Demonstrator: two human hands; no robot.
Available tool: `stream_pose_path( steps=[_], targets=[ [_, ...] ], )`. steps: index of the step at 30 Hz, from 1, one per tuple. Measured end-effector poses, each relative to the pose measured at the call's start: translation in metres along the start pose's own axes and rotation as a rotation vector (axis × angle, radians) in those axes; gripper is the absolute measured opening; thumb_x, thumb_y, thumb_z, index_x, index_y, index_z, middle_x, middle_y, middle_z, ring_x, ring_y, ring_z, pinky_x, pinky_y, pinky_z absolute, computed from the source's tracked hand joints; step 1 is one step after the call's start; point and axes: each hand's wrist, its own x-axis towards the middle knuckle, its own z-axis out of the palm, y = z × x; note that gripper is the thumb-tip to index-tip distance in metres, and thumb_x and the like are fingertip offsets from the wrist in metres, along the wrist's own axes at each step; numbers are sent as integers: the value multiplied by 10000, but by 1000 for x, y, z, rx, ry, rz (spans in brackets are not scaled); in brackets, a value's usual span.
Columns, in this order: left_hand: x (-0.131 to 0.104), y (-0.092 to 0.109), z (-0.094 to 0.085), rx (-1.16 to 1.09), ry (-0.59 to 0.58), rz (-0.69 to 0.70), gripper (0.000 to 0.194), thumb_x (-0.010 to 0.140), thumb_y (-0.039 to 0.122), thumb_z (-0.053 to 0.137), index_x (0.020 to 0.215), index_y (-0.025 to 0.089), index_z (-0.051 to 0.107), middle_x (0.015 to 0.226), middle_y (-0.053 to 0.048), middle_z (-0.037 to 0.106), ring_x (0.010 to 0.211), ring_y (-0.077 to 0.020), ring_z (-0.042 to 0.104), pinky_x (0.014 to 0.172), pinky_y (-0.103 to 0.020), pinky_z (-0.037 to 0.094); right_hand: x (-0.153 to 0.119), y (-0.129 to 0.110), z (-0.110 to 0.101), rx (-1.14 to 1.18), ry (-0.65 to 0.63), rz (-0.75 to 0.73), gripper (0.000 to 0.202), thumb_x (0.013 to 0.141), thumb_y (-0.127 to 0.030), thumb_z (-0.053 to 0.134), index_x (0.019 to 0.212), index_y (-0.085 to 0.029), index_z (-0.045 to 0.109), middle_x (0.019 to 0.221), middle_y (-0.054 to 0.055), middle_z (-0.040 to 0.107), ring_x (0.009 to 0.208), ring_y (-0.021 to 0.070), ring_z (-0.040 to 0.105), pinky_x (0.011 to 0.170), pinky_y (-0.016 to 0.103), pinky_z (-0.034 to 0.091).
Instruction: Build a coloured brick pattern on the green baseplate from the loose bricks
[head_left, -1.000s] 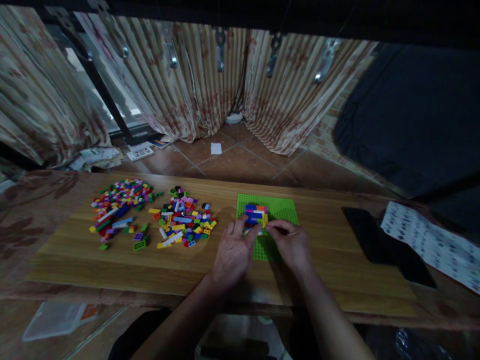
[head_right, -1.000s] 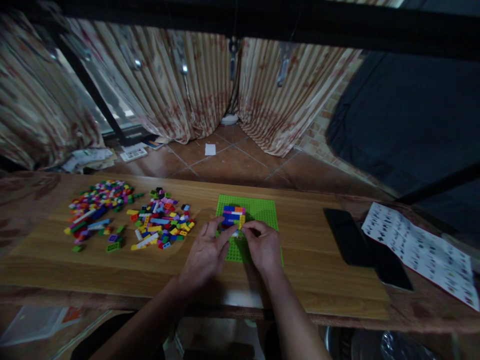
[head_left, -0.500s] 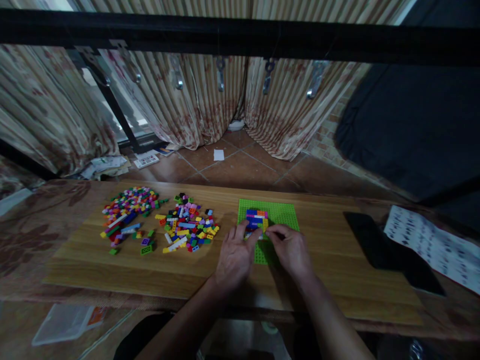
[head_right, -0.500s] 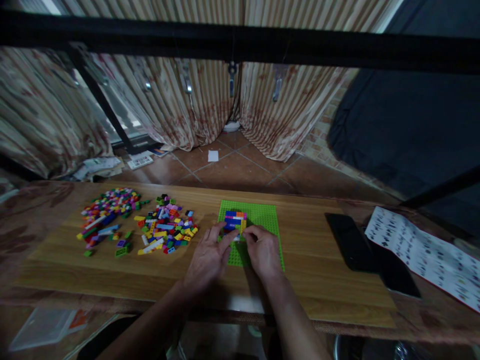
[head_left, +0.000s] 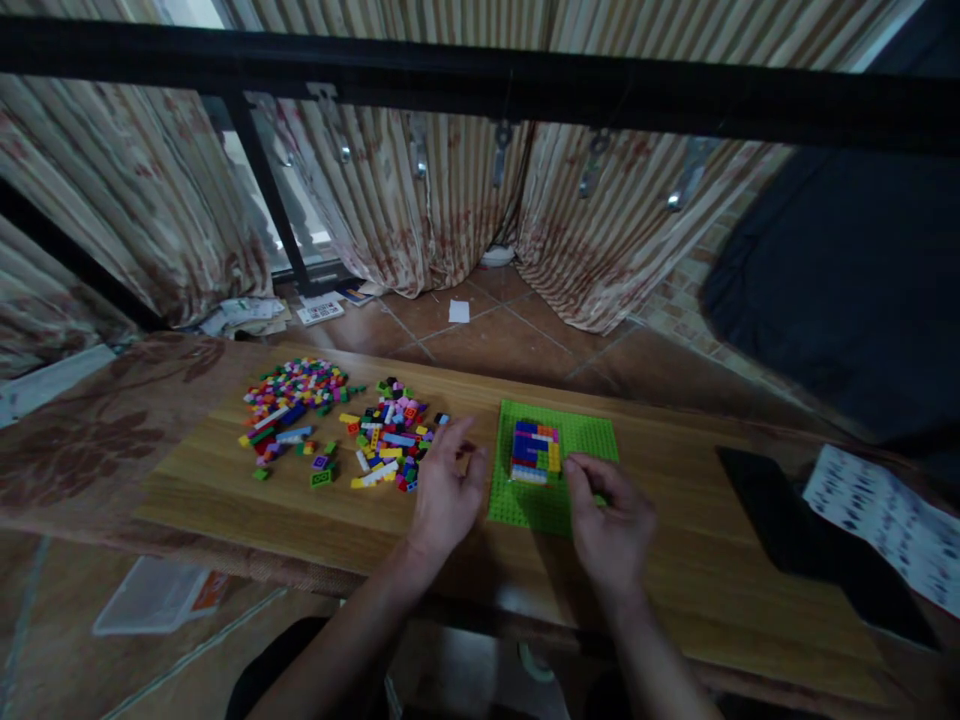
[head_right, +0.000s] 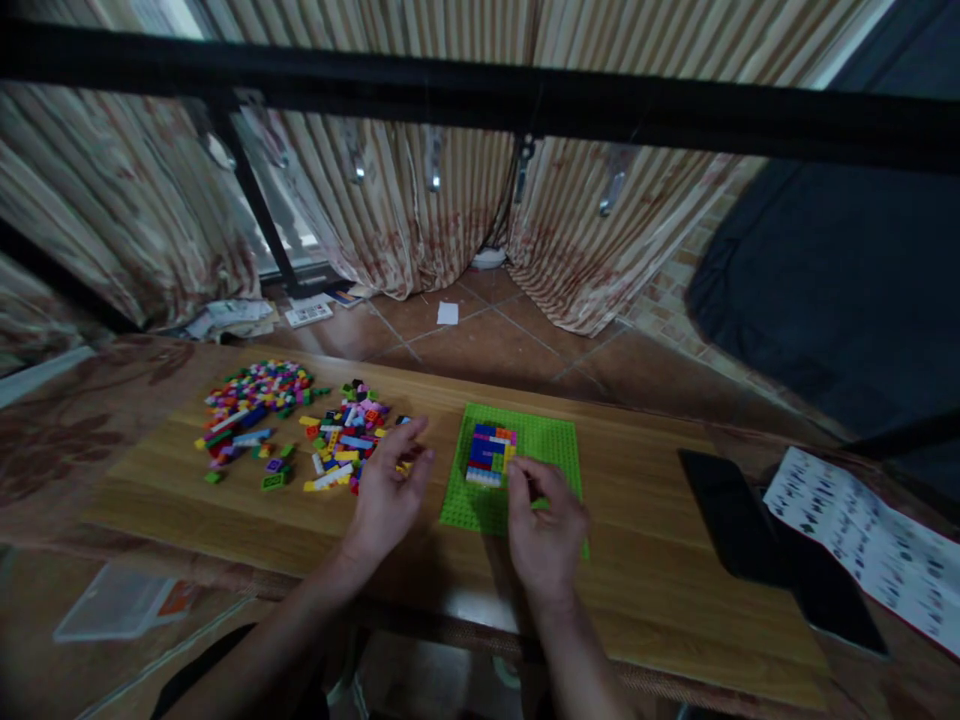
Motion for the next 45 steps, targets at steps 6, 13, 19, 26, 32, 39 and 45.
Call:
stream_pose_path(
  steps=[6,13,19,26,32,39,45],
  targets=[
    [10,-3,-25,-309,232,-205,299,821,285,618,1096,172,639,1065,-78,677,924,-176,638,820,-287,504,-51,-26,37,-31,-615,-313,208,915,-205,463,873,-238,665,798,13,671,739,136,623,689,243,475],
    [24,-10,-73,-643,471,-396,263,686,253,720,923,143,691,825,-16,683,659,-83,594,629,-187,463,-70,-30,64,-80,-711,-290,202,898,-189,463,864,-233,657,803,18,655,762,149,614,691,249,465],
    [29,-24,-108,-927,583,-601,267,618,143,722,880,121,671,719,19,640,536,-22,527,517,-131,397,-67,-29,75,-80,-627,-182,203,912,-254,448,946,-225,646,921,44,659,858,172,619,760,284,472],
    [30,-28,-121,-1039,542,-686,216,647,97,695,857,125,655,669,37,609,501,-18,522,489,-130,411,-58,-26,92,-214,-537,-193,252,887,-246,461,1045,-227,656,1006,56,648,937,212,605,818,350,472],
    [32,-29,-122,-1052,486,-718,185,679,105,672,863,121,666,669,24,622,504,-23,531,516,-130,440,-54,-27,100,-328,-610,-220,276,899,-250,464,1088,-239,664,1039,61,623,927,209,605,777,326,471],
    [27,-25,-106,-927,261,-704,232,651,187,719,872,125,690,717,0,652,546,-48,549,532,-150,435,-50,-32,103,-365,-624,-195,212,904,-251,458,948,-221,663,997,67,630,879,213,612,718,310,460],
    [18,-19,-79,-569,-86,-511,158,715,264,687,809,139,710,715,-13,659,617,-95,557,581,-192,429,-46,-33,87,-78,-509,-111,200,919,-273,452,983,-208,629,928,52,669,851,178,628,759,290,473]
  ],
)
